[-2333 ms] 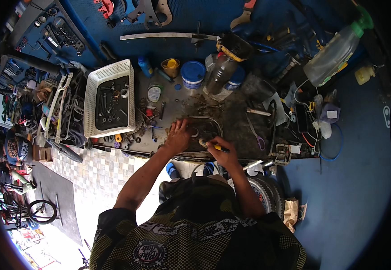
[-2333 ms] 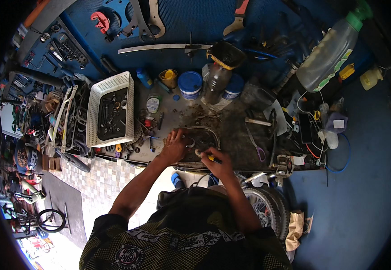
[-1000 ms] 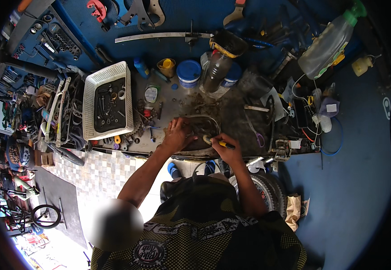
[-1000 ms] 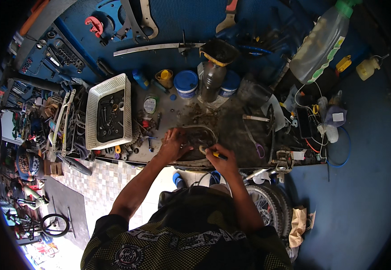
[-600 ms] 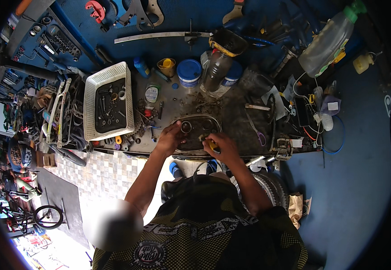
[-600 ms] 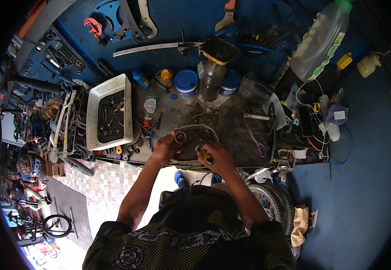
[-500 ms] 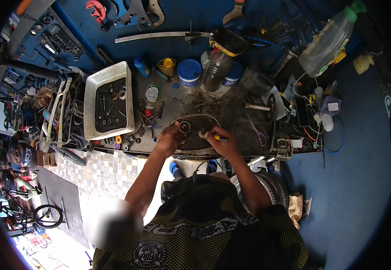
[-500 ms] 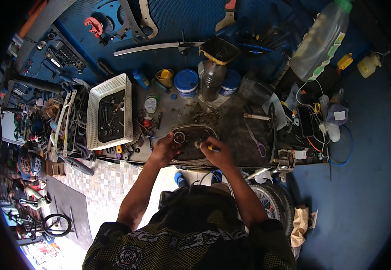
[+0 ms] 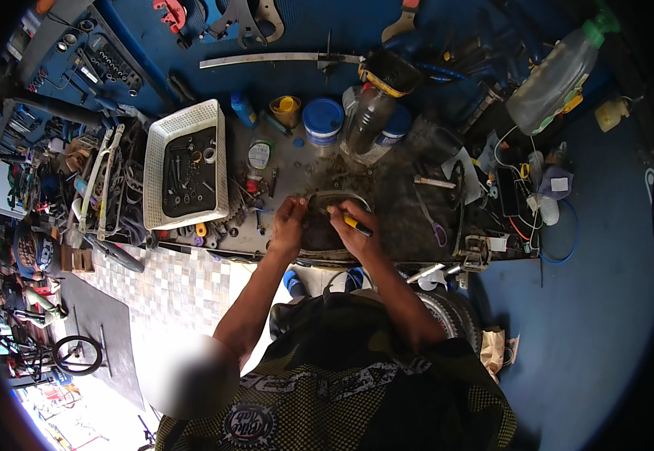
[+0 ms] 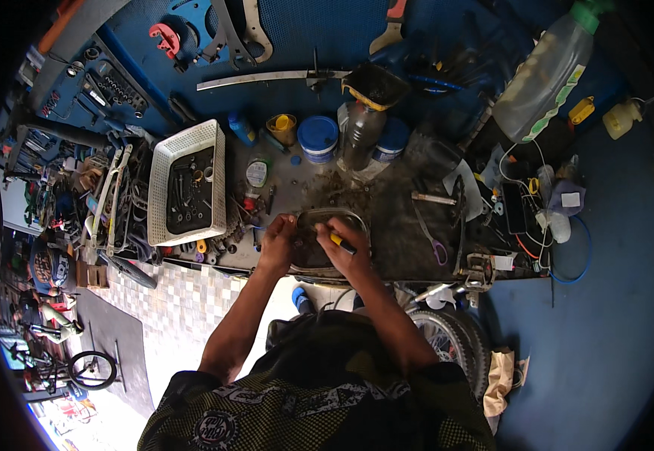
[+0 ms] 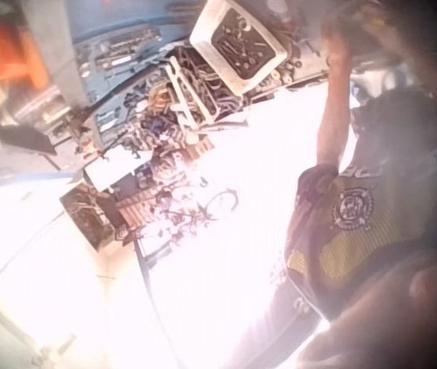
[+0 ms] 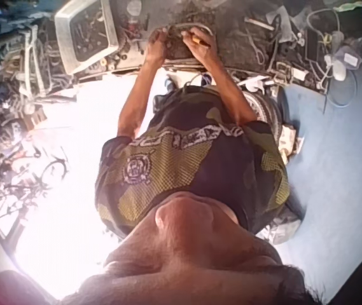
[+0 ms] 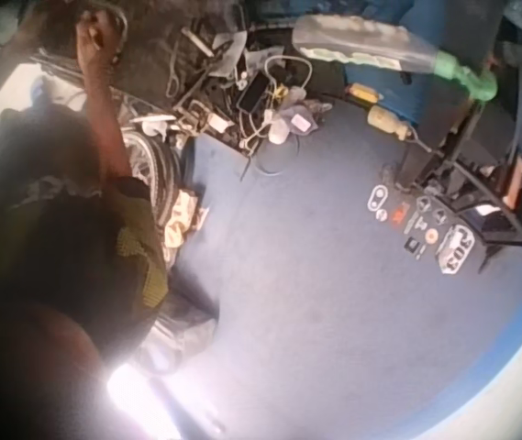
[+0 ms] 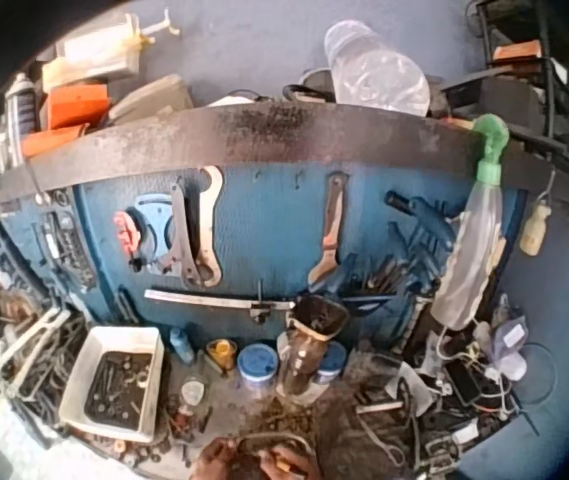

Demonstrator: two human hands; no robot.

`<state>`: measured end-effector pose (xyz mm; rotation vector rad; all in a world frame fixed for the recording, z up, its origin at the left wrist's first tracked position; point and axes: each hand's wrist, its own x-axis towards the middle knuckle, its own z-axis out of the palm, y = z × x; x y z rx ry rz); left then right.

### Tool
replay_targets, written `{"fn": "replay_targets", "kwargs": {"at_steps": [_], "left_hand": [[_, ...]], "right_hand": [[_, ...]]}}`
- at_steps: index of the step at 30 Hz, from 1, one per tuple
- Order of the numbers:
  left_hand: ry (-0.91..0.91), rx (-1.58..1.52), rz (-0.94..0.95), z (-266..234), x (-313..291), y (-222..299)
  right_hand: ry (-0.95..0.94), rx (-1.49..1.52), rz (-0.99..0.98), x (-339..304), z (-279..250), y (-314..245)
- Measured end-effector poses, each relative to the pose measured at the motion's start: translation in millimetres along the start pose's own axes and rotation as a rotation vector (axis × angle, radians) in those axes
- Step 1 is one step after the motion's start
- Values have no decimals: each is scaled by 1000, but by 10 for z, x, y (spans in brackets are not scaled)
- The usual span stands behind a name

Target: The person scrubs a small cylindrical metal part with a yellow-handled brush over a metal tray on a workbench. The person repeatedly rotates the part and scrubs its exterior and interior surfaces. The person places the part into a white basket on the workbench.

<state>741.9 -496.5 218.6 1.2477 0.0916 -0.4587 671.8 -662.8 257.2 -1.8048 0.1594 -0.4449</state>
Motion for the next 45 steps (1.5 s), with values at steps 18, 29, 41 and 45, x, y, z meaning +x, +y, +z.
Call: {"fn": "replay_targets", "kwargs": {"at_steps": [18,29,41,45], "left_hand": [[-70,73,115,43,-4,-75],[-203,-407,-125,-193,101,-45],[109,-172,-37,21,0,-222],[134,82,-89,-36,-26,-123]], "right_hand": [[18,156,316,3,-44,-19],[-260,-18,126,-267,-348,376],[-87,232,417,-72,56,241],[-46,93,233,-64,6,59]]}}
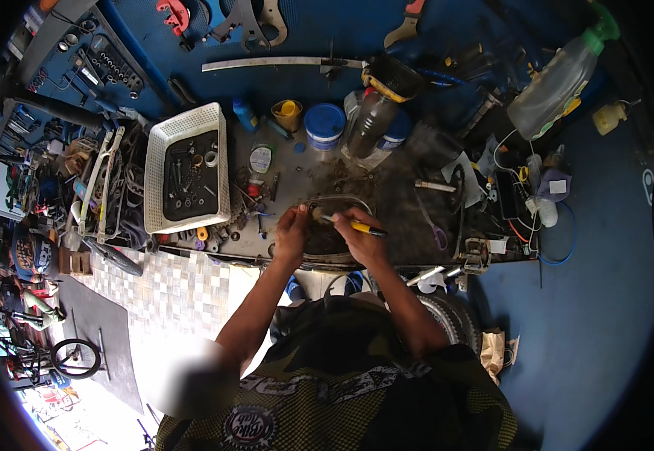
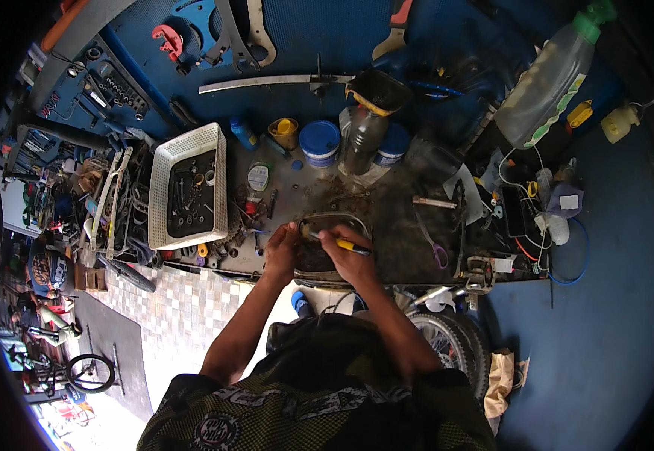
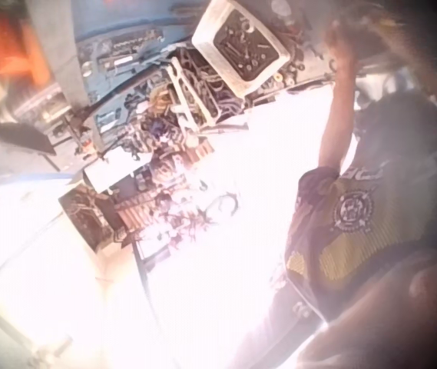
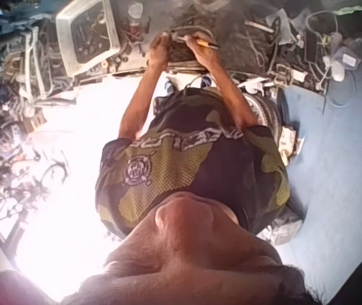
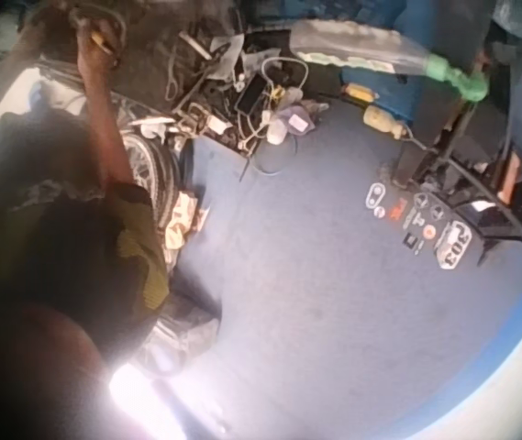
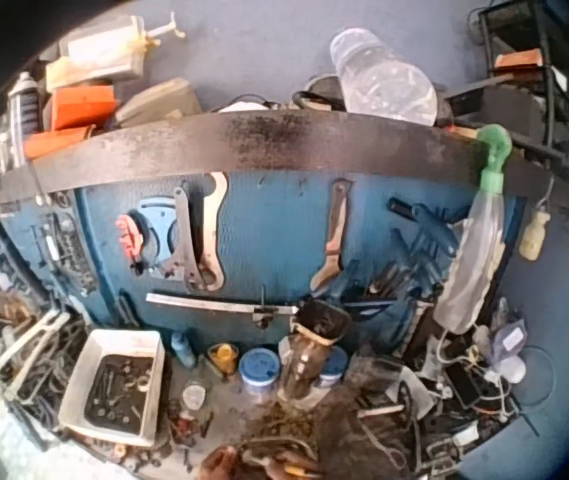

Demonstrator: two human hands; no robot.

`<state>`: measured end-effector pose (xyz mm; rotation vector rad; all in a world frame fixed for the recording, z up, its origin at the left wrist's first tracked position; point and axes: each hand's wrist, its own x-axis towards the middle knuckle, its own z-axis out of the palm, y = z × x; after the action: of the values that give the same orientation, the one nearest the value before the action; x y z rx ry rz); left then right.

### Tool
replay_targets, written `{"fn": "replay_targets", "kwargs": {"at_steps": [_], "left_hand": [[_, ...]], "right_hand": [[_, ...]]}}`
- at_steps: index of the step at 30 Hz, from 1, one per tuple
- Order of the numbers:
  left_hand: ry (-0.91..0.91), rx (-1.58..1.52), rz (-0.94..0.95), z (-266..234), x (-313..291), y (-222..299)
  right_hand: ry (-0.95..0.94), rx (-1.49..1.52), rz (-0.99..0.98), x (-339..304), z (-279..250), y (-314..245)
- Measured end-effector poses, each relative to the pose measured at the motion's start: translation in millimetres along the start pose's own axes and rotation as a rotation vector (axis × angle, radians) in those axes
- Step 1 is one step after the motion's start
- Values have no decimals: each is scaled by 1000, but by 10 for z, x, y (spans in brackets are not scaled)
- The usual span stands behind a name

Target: The person scrubs a small cylindrical metal part with a yellow-handled brush over a metal tray on a workbench. The person repeatedly rotates the part and scrubs its exterior and interior surfaces. The person places the part into a white basket on the workbench.

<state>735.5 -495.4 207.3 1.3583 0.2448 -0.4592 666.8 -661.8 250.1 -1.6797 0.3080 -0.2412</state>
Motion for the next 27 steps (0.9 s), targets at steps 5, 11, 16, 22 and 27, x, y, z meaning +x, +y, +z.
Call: {"fn": "replay_targets", "kwargs": {"at_steps": [5,11,16,22,27], "left_hand": [[-26,-90,-35,52,-13,24],[-22,-103,-75,35,-55,12],[-47,-88,-70,-51,-17,-14],[-57,-108,-115,-95,-131,-48],[-77,-106,-195,-105,-179,81]], "right_hand": [[-35,-136,-167,-8,-43,-145],[-68,-297,-462,-57,-70,-259],[-65,-436,-477,-63,-97,-331],[-80,-403,-655,-109,-101,-307],[-104,-439,-667,-109,-186,-297]]}}
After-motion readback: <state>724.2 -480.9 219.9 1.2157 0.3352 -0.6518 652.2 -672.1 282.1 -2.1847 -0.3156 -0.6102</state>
